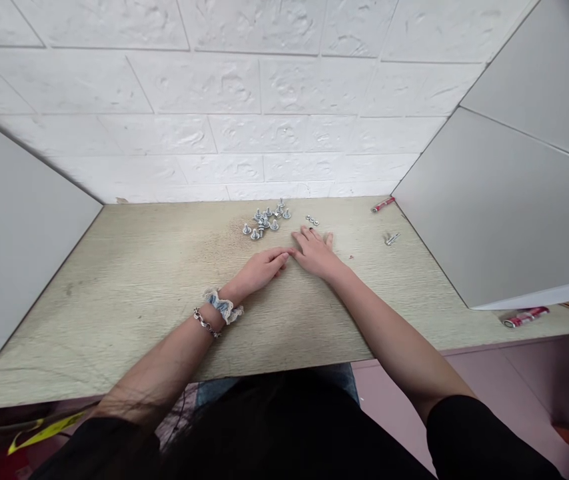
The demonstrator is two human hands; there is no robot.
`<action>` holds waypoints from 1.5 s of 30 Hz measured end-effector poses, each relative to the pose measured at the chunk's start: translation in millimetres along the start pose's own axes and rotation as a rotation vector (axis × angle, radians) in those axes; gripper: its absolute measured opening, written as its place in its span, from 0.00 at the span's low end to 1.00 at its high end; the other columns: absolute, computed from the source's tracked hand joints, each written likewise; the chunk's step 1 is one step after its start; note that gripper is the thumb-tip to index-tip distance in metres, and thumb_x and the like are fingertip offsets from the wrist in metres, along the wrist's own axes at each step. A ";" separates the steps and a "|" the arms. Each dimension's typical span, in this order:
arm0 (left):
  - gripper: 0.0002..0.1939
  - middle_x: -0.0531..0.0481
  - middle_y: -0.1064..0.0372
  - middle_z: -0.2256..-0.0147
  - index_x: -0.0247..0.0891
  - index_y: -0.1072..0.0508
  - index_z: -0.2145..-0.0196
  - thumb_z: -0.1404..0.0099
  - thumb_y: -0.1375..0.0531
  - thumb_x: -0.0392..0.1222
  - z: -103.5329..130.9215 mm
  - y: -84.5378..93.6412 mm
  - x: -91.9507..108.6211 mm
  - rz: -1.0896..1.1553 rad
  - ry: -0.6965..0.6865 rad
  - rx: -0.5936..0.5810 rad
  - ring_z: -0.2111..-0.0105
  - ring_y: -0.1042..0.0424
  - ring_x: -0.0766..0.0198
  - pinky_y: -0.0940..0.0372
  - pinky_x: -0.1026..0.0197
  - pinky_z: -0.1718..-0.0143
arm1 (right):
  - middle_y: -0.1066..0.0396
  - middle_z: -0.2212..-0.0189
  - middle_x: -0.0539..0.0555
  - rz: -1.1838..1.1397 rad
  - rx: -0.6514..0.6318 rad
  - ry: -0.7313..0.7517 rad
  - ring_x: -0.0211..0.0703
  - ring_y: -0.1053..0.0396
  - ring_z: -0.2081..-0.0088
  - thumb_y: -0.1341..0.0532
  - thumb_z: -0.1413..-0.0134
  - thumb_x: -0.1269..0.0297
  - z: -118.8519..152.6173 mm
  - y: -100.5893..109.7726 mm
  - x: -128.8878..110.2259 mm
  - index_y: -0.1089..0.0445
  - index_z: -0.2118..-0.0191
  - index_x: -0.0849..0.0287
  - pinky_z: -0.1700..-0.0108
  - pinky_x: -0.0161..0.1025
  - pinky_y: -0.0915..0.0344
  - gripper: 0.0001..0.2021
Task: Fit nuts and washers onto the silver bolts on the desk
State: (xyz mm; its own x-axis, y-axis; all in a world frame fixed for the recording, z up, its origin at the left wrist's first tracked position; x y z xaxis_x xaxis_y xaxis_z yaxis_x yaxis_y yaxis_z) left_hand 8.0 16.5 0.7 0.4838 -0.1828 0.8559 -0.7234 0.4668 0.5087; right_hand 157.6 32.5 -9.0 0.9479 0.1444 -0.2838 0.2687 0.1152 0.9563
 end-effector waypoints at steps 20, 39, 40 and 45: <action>0.21 0.50 0.33 0.70 0.36 0.30 0.61 0.37 0.52 0.54 -0.4 -0.3 -2.7 0.038 0.029 -0.017 0.72 0.35 0.66 0.39 0.63 0.70 | 0.59 0.36 0.64 0.026 0.055 -0.138 0.59 0.58 0.37 0.56 0.41 0.48 -2.6 6.2 20.8 0.48 0.40 0.58 0.43 0.70 0.73 0.28; 0.21 0.50 0.33 0.69 0.36 0.30 0.62 0.38 0.51 0.55 0.7 0.6 -0.8 0.053 0.038 -0.016 0.73 0.35 0.67 0.39 0.63 0.69 | 0.35 0.58 0.58 0.048 0.268 -0.103 0.52 0.41 0.52 0.48 0.44 0.62 -1.3 17.8 12.2 0.30 0.64 0.59 0.42 0.63 0.65 0.11; 0.21 0.50 0.33 0.69 0.36 0.30 0.59 0.38 0.51 0.55 1.2 0.9 0.1 0.061 0.045 -0.012 0.73 0.35 0.67 0.39 0.63 0.69 | 0.35 0.59 0.57 0.042 0.267 -0.095 0.51 0.41 0.52 0.47 0.45 0.62 -1.2 17.3 11.5 0.31 0.65 0.59 0.42 0.63 0.64 0.10; 0.22 0.50 0.33 0.68 0.37 0.32 0.52 0.37 0.51 0.52 2.3 1.2 3.2 0.081 0.066 -0.003 0.72 0.35 0.67 0.39 0.63 0.68 | 0.35 0.57 0.57 0.013 0.251 -0.085 0.51 0.41 0.51 0.46 0.45 0.60 -1.7 15.5 11.4 0.30 0.63 0.59 0.42 0.63 0.64 0.10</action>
State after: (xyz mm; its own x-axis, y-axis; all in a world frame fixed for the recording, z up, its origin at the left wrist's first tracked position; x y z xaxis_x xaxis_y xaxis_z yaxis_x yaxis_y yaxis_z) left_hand 7.6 14.5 4.3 0.4556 -0.0872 0.8859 -0.7597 0.4807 0.4380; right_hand 172.3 37.6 2.5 0.9596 0.0602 -0.2750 0.2808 -0.1353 0.9502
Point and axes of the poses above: each hand's wrist, its own z-axis away from the middle knuckle, its own y-axis out of the back of the hand, x = y × z, the point moved 3 cm from there along -z, towards the middle knuckle
